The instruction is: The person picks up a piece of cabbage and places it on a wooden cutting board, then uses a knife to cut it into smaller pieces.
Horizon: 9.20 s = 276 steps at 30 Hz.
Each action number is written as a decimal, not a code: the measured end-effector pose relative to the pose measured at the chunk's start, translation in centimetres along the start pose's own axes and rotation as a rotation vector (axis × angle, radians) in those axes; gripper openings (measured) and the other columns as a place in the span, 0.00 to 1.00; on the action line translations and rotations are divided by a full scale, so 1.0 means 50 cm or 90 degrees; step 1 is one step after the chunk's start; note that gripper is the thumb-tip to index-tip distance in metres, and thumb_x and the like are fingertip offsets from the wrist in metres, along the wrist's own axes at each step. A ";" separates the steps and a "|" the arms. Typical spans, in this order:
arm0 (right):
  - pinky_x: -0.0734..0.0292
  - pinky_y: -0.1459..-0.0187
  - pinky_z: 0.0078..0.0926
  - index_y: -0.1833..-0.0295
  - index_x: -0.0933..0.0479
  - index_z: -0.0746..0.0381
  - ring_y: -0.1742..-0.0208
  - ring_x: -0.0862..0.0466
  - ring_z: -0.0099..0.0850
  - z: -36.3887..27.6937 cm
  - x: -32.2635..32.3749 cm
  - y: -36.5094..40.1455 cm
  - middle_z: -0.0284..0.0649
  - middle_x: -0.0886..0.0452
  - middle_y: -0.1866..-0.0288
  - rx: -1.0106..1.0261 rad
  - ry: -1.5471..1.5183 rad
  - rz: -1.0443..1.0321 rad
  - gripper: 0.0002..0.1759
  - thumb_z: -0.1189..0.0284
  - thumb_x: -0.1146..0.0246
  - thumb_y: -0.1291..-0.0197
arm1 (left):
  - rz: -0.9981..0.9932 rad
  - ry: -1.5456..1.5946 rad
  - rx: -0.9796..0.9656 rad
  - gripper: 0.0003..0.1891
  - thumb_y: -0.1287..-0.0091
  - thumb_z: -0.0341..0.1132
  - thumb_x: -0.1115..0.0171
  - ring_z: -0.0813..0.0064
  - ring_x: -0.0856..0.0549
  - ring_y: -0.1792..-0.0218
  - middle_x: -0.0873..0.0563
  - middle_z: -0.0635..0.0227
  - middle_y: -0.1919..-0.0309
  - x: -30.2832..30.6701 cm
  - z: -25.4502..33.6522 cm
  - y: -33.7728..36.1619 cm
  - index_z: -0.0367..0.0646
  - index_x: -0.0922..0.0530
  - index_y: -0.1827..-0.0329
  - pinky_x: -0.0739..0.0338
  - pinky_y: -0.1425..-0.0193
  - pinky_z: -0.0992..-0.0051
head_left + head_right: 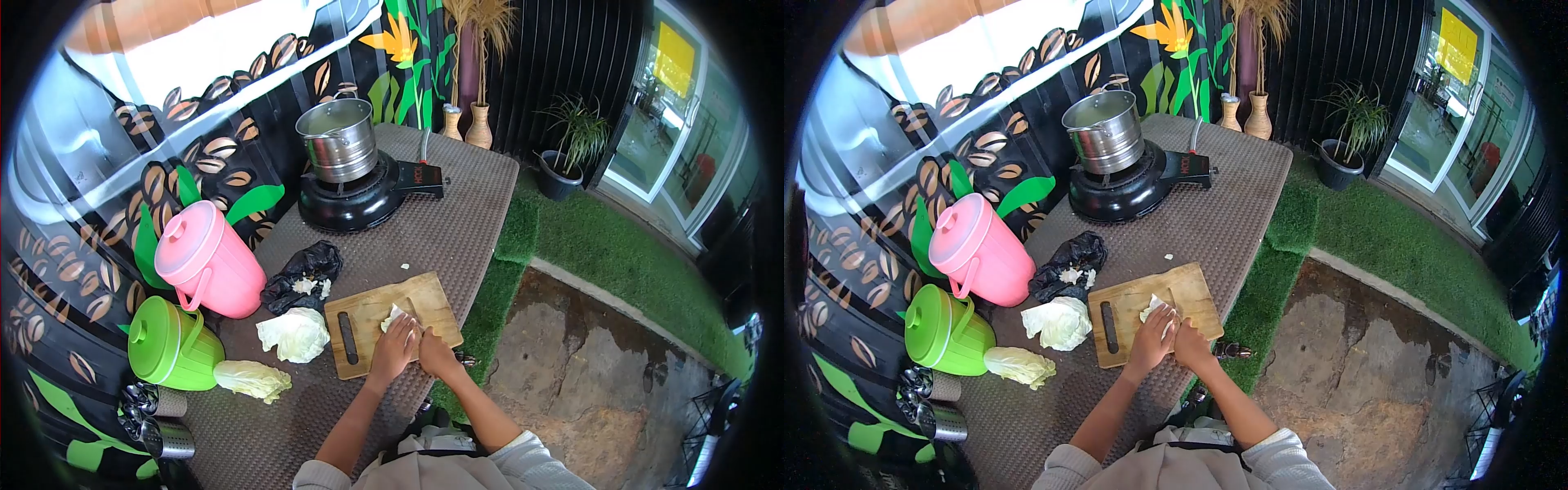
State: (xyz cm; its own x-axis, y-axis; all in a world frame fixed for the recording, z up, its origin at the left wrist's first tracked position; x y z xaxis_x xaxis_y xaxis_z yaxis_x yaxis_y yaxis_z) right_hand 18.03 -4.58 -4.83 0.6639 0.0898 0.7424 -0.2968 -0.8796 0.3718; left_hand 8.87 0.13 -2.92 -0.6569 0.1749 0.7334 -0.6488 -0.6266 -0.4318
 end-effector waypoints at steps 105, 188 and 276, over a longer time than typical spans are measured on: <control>0.23 0.54 0.51 0.47 0.39 0.70 0.53 0.19 0.59 0.011 -0.043 0.033 0.65 0.21 0.58 -0.013 0.016 0.098 0.19 0.74 0.45 0.42 | 0.037 -0.012 -0.008 0.16 0.36 0.29 0.46 0.65 0.27 0.36 0.19 0.54 0.47 0.003 0.000 0.014 0.30 0.21 0.49 0.29 0.36 0.68; 0.22 0.72 0.48 0.57 0.34 0.65 0.74 0.18 0.53 0.003 -0.031 0.120 0.54 0.21 0.77 0.169 0.083 0.234 0.13 0.65 0.47 0.34 | 0.059 0.106 0.141 0.30 0.40 0.42 0.34 0.57 0.32 0.33 0.27 0.54 0.38 0.037 -0.077 0.066 0.40 0.30 0.36 0.41 0.30 0.59; 0.28 0.69 0.41 0.61 0.32 0.70 0.69 0.19 0.52 0.127 0.012 0.140 0.56 0.22 0.73 0.182 -0.252 0.235 0.14 0.67 0.44 0.34 | 0.101 0.491 0.299 0.09 0.42 0.25 0.33 0.75 0.13 0.65 0.13 0.59 0.68 -0.021 -0.094 -0.076 0.30 0.17 0.60 0.20 0.60 0.79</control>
State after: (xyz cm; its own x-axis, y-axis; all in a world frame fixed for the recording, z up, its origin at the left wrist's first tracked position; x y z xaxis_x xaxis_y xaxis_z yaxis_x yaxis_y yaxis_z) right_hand 20.71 -13.67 -5.32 0.7728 -0.3773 0.5104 -0.3965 -0.9149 -0.0760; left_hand 10.21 5.91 -4.51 -0.9091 0.4125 0.0574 -0.4165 -0.9017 -0.1160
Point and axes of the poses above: each hand's wrist, its own y-axis away from the middle knuckle, its own x-axis out of the back of the hand, z = x × y, the point moved 7 cm from there along -y, towards the middle knuckle
